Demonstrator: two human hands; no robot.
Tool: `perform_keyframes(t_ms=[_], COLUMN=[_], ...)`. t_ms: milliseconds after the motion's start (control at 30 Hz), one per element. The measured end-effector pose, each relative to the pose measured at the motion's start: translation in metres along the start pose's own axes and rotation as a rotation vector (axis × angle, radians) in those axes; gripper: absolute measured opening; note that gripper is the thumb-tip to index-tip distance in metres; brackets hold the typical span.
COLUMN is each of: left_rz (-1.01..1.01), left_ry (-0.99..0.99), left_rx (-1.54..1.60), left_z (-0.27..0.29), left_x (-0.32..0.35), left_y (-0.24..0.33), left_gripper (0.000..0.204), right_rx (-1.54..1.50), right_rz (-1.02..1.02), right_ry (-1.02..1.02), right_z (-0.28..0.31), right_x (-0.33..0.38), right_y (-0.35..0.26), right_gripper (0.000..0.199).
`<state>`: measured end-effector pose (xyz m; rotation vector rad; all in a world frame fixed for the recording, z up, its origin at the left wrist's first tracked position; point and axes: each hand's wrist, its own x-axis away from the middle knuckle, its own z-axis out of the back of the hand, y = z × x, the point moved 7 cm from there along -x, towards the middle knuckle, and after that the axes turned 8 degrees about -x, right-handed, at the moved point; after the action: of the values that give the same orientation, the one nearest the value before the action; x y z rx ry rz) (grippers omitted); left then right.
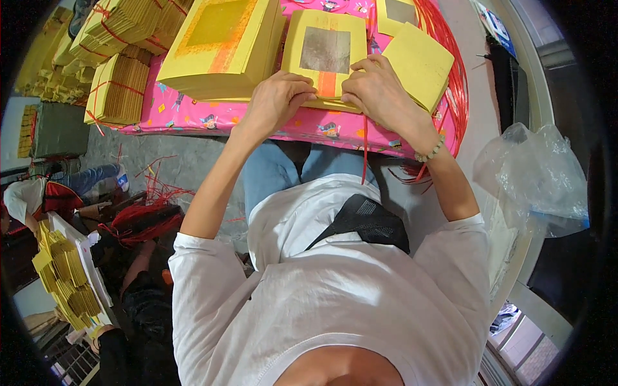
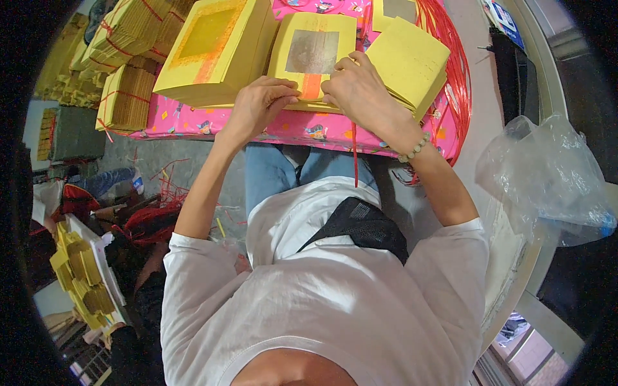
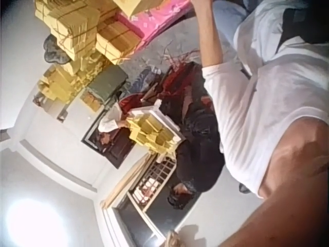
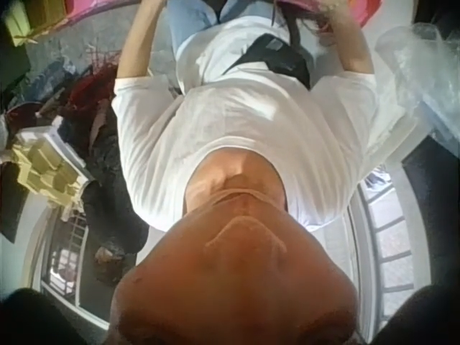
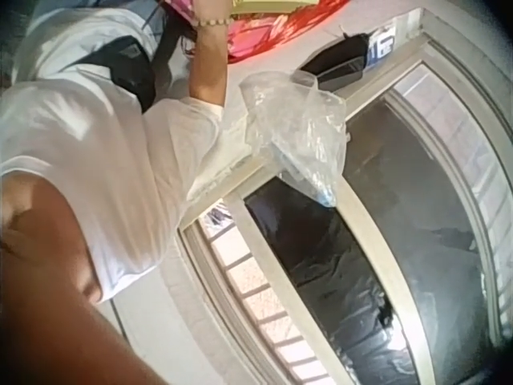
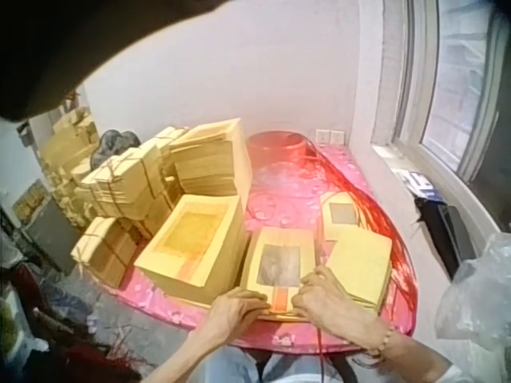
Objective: Counting and stacking sheets of yellow ritual paper at a workspace.
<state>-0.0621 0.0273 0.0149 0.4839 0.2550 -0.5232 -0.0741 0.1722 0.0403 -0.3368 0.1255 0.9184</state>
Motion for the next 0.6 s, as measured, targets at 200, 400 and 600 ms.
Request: perform_keyframes(t_ms=[200, 400, 600], left_rz=[0.004, 0.012, -0.099], left_ry=[0.0, -0.02, 0.093], left_rx=[0.028, 0.029, -0.165], left_z=[-0.001, 0.001, -0.003], left_x=[0.0, -0.002, -0.01], left_y=[-0.002, 0.002, 0.023], left_gripper=[0.018, 0.019, 0.022], right_rx=[0.007, 0.039, 0.1], right_rz=[0.008, -0.03, -0.063], right_ry=[-0.011, -0.037, -0.041], right_z=[-0.001, -0.006, -0.003], right_x=[0.0, 0.0, -0.001], right_y=[-0.002, 0.0, -0.005], right_gripper=[0.017, 0.015, 0.016])
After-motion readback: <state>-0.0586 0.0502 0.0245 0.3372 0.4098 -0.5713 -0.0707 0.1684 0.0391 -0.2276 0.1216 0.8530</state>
